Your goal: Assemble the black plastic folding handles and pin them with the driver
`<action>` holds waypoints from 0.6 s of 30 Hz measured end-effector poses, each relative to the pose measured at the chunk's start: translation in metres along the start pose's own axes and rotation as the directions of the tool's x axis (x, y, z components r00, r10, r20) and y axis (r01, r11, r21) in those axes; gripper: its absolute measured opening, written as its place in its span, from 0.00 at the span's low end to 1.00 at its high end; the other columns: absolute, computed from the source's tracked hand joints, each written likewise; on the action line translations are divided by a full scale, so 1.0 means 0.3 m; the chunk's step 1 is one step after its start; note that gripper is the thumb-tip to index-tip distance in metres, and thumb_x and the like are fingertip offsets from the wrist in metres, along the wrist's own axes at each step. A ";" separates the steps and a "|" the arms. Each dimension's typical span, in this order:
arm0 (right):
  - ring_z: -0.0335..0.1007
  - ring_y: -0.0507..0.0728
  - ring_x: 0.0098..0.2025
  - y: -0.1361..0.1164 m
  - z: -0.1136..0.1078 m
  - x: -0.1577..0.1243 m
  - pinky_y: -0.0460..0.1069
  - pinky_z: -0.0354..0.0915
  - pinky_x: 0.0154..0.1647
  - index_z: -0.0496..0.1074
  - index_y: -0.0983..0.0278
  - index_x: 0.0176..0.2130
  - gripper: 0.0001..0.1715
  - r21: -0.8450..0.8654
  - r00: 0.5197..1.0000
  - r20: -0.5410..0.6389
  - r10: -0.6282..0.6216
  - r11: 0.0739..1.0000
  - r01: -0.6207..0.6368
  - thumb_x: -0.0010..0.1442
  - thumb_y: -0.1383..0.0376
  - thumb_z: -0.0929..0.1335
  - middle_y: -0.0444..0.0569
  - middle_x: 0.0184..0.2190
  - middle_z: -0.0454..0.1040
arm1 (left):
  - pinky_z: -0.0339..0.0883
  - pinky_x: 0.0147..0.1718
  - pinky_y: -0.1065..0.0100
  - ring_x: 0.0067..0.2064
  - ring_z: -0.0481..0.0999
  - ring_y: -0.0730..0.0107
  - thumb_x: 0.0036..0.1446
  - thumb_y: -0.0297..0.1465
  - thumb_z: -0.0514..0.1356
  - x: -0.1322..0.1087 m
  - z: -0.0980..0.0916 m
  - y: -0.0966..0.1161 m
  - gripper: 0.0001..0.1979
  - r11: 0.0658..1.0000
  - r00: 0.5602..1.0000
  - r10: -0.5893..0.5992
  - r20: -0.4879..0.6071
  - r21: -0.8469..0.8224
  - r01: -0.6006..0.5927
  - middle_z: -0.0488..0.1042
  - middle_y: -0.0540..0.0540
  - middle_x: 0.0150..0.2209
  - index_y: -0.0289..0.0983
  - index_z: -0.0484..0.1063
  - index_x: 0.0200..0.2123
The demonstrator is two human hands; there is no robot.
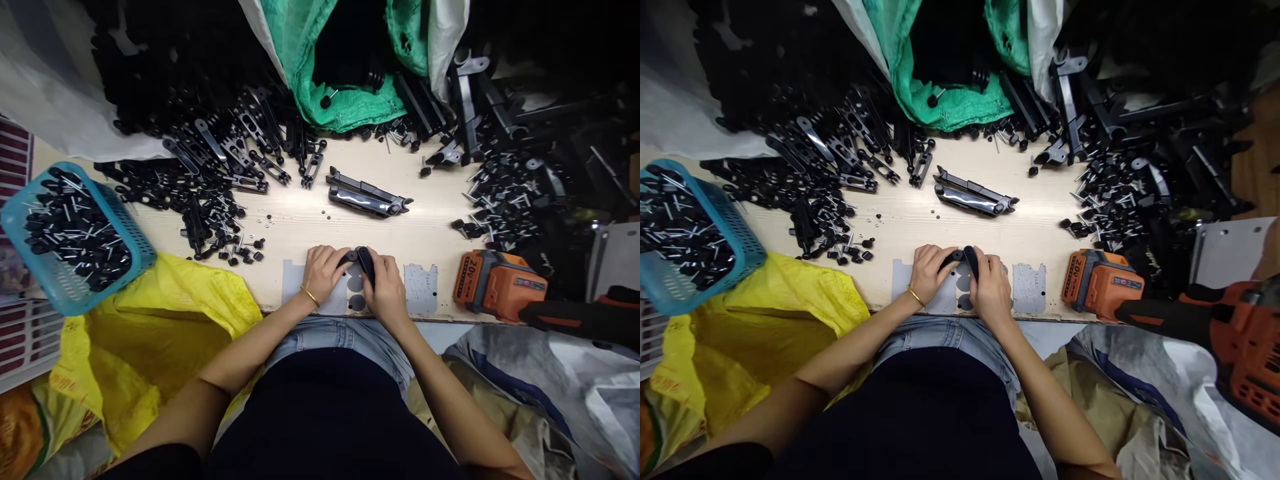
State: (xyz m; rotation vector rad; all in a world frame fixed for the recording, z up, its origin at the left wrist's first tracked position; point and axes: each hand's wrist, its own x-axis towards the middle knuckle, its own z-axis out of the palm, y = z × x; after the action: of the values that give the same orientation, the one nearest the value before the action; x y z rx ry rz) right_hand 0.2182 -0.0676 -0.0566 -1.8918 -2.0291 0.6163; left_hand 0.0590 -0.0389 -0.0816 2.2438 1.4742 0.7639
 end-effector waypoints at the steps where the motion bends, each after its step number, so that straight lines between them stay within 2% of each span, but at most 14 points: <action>1: 0.65 0.61 0.44 0.002 -0.002 0.001 0.56 0.68 0.43 0.56 0.62 0.60 0.32 0.022 1.000 -0.001 0.001 1.000 -0.001 0.56 0.70 0.61 0.55 0.43 0.64 | 0.59 0.38 0.64 0.36 0.65 0.66 0.62 0.37 0.53 0.001 0.001 0.003 0.15 1.000 1.000 -0.015 -0.014 -0.018 0.015 0.68 0.46 0.32 0.35 0.71 0.46; 7: 0.64 0.61 0.48 0.008 0.010 0.000 0.57 0.66 0.48 0.56 0.61 0.61 0.34 0.139 0.998 -0.059 -0.013 0.990 0.021 0.55 0.70 0.61 0.55 0.46 0.64 | 0.58 0.36 0.64 0.34 0.64 0.67 0.63 0.38 0.52 0.000 0.030 0.028 0.16 0.995 0.993 -0.102 -0.060 -0.012 0.102 0.65 0.47 0.30 0.35 0.72 0.46; 13: 0.63 0.61 0.49 0.024 0.008 0.003 0.57 0.64 0.51 0.57 0.60 0.60 0.33 0.251 0.997 -0.061 -0.052 0.966 0.065 0.55 0.70 0.61 0.54 0.46 0.64 | 0.60 0.35 0.66 0.33 0.64 0.69 0.63 0.37 0.52 -0.009 0.026 0.014 0.16 0.998 0.999 -0.035 -0.039 -0.050 0.033 0.63 0.48 0.29 0.34 0.70 0.48; 18: 0.62 0.61 0.50 0.019 -0.001 0.004 0.58 0.63 0.52 0.56 0.60 0.61 0.34 0.252 0.999 -0.025 -0.037 0.967 0.042 0.55 0.70 0.61 0.54 0.47 0.64 | 0.61 0.35 0.67 0.33 0.64 0.70 0.63 0.36 0.52 -0.017 0.032 0.029 0.16 0.996 0.993 -0.078 -0.093 -0.055 0.073 0.62 0.49 0.29 0.34 0.70 0.48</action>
State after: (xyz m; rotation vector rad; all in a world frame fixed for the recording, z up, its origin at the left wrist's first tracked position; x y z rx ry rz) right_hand 0.2233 -0.0662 -0.0592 -1.6994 -1.8698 0.7996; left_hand 0.0696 -0.0469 -0.0855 2.1280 1.5548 0.8852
